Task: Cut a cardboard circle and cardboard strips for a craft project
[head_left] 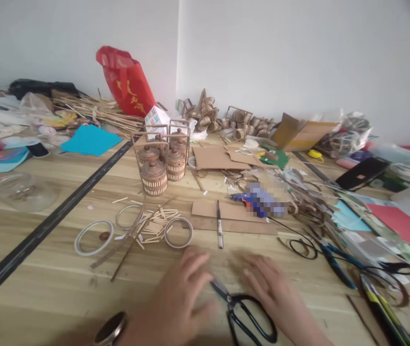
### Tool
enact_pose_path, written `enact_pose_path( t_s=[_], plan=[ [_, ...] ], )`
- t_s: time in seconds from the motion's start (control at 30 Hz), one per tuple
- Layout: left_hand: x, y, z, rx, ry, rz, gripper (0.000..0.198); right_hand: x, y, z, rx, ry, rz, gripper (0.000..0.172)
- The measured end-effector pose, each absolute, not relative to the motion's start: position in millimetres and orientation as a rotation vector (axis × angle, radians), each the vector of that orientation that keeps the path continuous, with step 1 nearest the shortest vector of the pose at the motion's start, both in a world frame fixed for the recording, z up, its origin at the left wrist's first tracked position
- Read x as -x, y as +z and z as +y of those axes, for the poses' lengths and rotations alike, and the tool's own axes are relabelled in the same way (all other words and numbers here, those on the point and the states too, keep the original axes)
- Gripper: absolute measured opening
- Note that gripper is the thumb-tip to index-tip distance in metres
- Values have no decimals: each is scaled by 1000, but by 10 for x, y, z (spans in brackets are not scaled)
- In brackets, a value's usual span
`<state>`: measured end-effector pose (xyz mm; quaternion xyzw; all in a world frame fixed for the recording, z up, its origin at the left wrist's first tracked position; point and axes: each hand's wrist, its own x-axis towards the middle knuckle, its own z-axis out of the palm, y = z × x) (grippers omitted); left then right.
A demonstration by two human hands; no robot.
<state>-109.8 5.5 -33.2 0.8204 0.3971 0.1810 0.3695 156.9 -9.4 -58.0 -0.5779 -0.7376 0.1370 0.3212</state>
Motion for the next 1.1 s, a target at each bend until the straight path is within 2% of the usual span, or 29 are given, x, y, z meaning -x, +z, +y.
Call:
enact_pose_path(
  t_s=[0.07, 0.13, 0.17, 0.27, 0.43, 0.57, 0.7, 1.1],
  plan=[
    [1294, -323, 171, -2217, 297, 1295, 19, -1671, -596, -326, 1526, 386, -2288, 33],
    [1350, -315, 274, -2286, 164, 1349, 15, -1719, -683, -544, 1567, 381, -2516, 64],
    [1336, -313, 314, -2322, 122, 1332, 19, -1736, -746, -627, 1600, 348, -2560, 69],
    [1218, -310, 385, -2416, 32, 1302, 30, -1822, -912, -748, 1674, 257, -2553, 62],
    [1055, -304, 413, -2482, -76, 1268, 32, -2175, -893, -692, 1767, 149, -2503, 49],
    [984, -297, 434, -2474, -127, 1245, 33, -2470, -903, -548, 1858, -82, -2403, 48],
    [870, -277, 425, -2426, -127, 1306, 29, -2610, -970, -328, 1825, -157, -2430, 49],
    [851, -284, 316, -2226, -212, 1818, 24, -2634, -846, 78, 1755, 148, -2450, 47]
  ],
)
